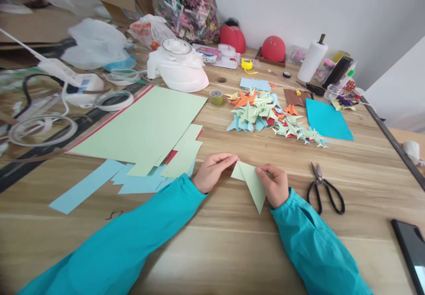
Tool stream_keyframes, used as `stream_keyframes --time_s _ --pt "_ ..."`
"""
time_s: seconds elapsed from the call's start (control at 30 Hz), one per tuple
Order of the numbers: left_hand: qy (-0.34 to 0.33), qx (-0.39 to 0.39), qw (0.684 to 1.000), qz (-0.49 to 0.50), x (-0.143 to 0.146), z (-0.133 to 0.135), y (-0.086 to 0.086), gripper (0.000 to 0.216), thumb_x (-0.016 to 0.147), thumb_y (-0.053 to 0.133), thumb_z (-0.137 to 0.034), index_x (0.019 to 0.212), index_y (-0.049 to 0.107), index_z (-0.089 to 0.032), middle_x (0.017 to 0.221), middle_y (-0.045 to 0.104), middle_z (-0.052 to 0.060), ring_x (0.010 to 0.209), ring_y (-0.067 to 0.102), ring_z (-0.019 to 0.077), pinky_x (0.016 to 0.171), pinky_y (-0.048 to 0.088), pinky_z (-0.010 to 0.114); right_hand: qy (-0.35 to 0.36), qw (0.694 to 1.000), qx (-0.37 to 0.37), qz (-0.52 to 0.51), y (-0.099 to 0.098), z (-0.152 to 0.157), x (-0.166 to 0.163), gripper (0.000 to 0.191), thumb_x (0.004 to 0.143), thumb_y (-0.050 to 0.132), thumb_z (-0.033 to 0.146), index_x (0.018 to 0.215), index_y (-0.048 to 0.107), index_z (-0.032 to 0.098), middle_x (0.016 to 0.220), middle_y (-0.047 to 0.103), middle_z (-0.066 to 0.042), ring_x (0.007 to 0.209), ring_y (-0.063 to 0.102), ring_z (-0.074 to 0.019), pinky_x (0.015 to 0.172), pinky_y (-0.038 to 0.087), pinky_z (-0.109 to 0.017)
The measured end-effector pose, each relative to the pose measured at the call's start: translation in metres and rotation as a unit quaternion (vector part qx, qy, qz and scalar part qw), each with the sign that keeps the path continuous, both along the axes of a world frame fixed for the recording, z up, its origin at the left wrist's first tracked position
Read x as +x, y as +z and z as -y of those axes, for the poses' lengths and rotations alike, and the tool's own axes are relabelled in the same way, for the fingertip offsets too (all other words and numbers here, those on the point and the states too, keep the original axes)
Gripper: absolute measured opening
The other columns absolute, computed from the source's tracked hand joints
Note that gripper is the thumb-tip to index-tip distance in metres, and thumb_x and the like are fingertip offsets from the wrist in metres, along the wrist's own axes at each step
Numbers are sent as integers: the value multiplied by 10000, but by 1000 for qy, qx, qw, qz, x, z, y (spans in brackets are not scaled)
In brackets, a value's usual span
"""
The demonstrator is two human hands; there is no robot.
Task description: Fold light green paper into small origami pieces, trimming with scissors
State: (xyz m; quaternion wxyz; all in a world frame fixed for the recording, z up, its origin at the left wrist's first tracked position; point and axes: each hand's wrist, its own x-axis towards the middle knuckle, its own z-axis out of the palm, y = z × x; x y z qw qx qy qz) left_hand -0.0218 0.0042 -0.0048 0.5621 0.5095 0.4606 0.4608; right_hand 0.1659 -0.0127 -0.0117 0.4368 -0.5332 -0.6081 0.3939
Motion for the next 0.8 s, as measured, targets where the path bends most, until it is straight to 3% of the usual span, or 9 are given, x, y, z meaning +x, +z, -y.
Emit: stream_keyframes --time_s 0.27,0.47,0.67,0.8 --pt "-58 55 992 -98 4 3 -3 263 707 643 -389 754 679 -133 651 625 18 574 499 117 539 399 232 58 998 37 3 1 0 -2 208 789 605 361 731 699 185 730 674 -49 689 605 -177 632 475 -293" --pt "-39 40 996 -64 3 2 0 275 700 654 -411 704 661 -137 643 621 14 606 530 131 569 421 236 108 994 30 3 3 1 -2 214 802 590 358 720 688 187 686 639 -38 619 563 -154 551 449 -269" --pt "-121 56 985 -113 6 3 -3 285 741 612 -410 673 657 -136 583 571 -7 567 484 109 530 377 214 164 982 55 76 6 1 -6 214 840 520 304 720 648 183 649 612 -25 603 539 -143 579 430 -267" --pt "-114 45 985 -119 6 4 -1 317 749 600 -429 624 626 -139 544 514 -27 545 444 95 514 348 205 190 970 80 128 8 1 -7 226 839 475 262 657 583 182 578 552 2 547 476 -123 586 400 -265"
